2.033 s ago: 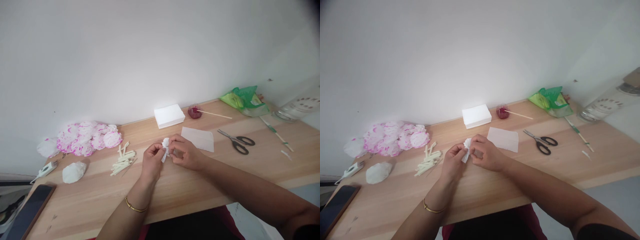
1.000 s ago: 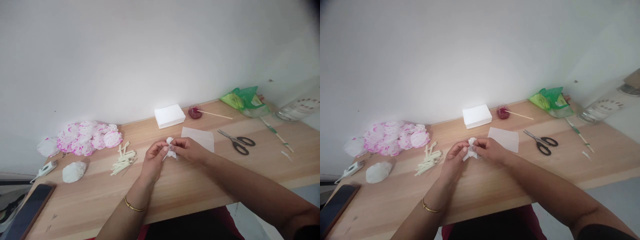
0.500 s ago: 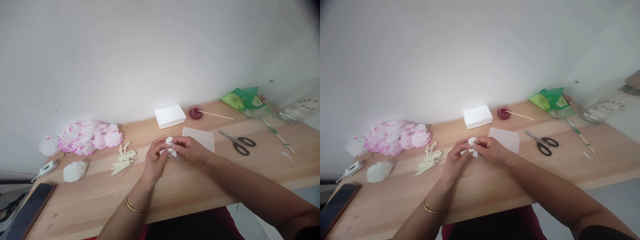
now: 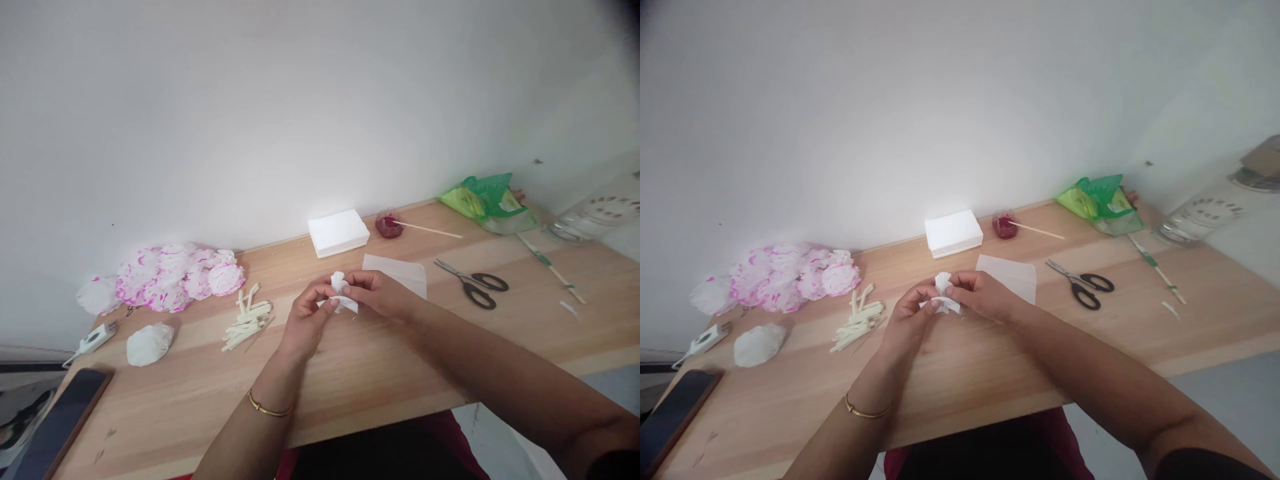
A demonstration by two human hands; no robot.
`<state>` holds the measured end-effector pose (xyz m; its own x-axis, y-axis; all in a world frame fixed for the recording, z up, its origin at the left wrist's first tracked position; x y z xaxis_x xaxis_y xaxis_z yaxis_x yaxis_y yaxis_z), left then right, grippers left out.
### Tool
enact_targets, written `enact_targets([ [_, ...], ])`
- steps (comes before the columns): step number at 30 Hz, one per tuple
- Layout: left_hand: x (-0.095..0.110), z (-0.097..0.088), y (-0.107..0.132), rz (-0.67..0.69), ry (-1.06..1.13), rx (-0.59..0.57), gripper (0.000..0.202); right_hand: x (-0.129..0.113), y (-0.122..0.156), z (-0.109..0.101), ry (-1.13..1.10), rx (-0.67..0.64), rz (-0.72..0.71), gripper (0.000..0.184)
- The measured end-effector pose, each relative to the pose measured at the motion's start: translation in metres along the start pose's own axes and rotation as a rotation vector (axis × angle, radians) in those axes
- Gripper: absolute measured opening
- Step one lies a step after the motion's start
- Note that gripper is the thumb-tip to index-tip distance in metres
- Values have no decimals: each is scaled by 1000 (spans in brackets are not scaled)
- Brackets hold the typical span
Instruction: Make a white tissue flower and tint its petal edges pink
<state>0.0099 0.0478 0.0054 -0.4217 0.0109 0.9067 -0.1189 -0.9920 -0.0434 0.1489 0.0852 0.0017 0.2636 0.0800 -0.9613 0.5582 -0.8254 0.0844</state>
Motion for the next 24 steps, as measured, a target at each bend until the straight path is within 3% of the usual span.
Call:
enact_targets([
  [3, 3, -3, -1, 73, -141, 28, 11, 2, 0, 6, -52, -112, 24, 26],
  [5, 5, -5, -1, 145, -253, 33, 10, 3, 0, 6, -65, -113, 31, 26],
  [10, 16, -11, 2, 348, -610, 176, 15, 4, -2, 0, 29, 14, 16, 25],
  [13, 31, -4, 13, 564, -837, 277, 20, 3, -2, -3, 90, 100, 16, 25],
  [16, 40, 9, 23, 703, -922, 254, 12, -1, 0, -7, 125, 245, -7, 23],
  [20, 31, 14, 21, 596, -938, 144, 8, -6, 4, -4, 206, 357, -50, 19],
  [24, 23, 8, 15, 483, -852, 144, 12, -12, 7, 8, 284, 296, -122, 14],
])
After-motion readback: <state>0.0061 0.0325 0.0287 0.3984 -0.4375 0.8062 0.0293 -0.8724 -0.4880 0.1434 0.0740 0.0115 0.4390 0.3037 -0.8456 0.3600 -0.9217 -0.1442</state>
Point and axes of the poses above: each hand's wrist, its own y-axis away from the middle knuckle, its own z-axis out of the palm, x = y × z, the point moved 5 cm from there along -y, towards the middle knuckle, and after that the axes turned 14 degrees about y, right-handed, at the moved point
